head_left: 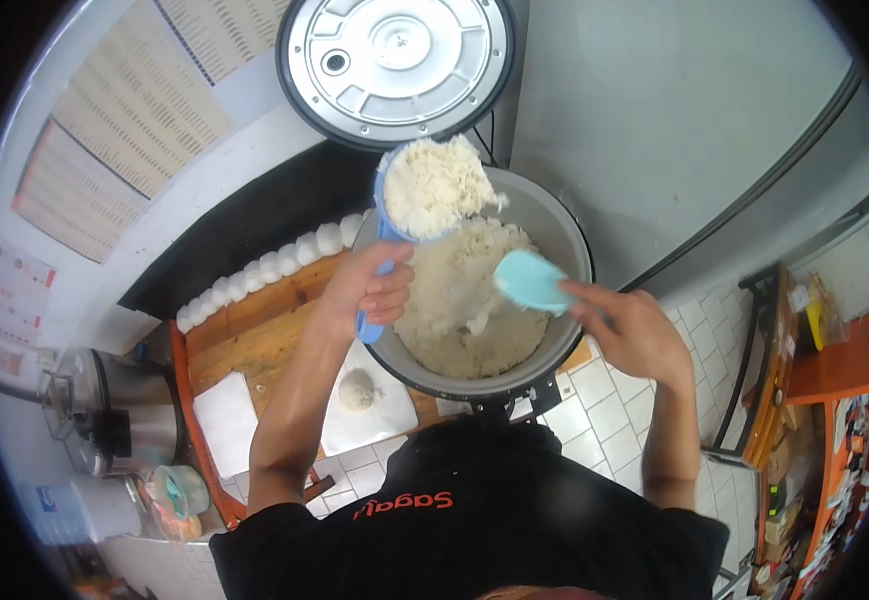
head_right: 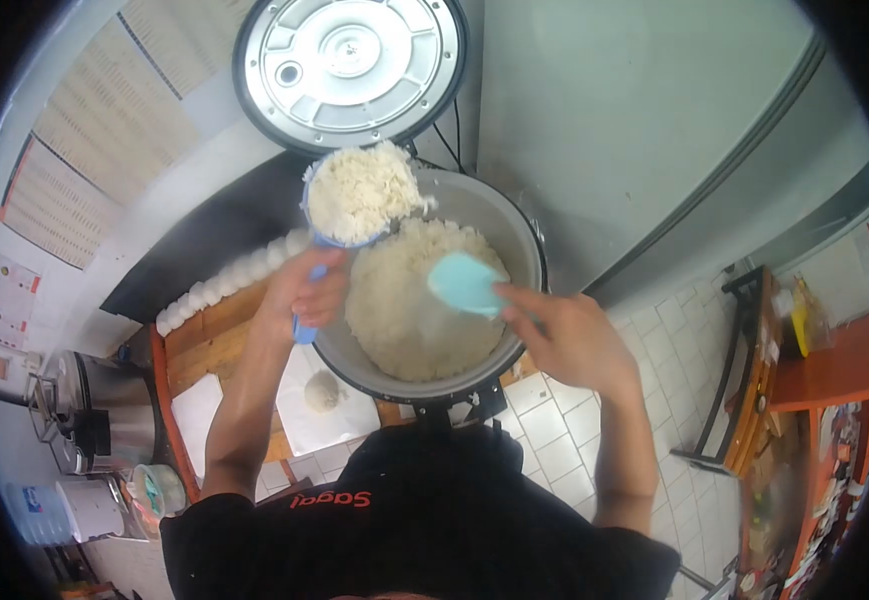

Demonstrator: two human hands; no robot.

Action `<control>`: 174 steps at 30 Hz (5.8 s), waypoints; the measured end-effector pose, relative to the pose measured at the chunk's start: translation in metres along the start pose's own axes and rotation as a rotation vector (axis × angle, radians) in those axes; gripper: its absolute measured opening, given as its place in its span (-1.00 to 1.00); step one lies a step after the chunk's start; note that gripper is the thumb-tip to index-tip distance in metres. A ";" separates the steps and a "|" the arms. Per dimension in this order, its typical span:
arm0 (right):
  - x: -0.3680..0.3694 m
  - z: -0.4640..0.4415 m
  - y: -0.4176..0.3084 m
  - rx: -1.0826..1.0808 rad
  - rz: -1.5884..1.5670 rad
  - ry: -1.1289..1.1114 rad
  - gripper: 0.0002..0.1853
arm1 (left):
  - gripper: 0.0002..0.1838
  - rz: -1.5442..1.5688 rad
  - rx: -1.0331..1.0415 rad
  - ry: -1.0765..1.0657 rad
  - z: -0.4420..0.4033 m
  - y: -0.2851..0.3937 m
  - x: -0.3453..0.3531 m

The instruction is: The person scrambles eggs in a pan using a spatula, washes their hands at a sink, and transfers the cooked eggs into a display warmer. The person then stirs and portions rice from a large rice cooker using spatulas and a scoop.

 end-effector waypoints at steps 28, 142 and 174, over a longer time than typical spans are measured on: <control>0.034 -0.065 0.018 -0.264 0.206 0.620 -0.60 | -0.79 0.322 -0.047 -0.207 0.030 -0.047 0.025; 0.160 0.028 -0.085 0.258 0.068 0.410 -0.53 | -0.43 -1.294 -0.167 1.749 0.478 -0.189 -0.454; 0.166 0.041 -0.079 0.268 0.136 0.523 -0.46 | -0.59 -0.620 0.865 1.847 0.529 -0.112 -0.379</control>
Point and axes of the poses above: each hand's wrist, its own z-axis away from the middle knuckle, its own x-axis out of the palm, y = z × x, the point moved 2 cm from there along -z, towards the middle knuckle, and after that the axes turned 3 degrees about x, right-handed, at the moved point
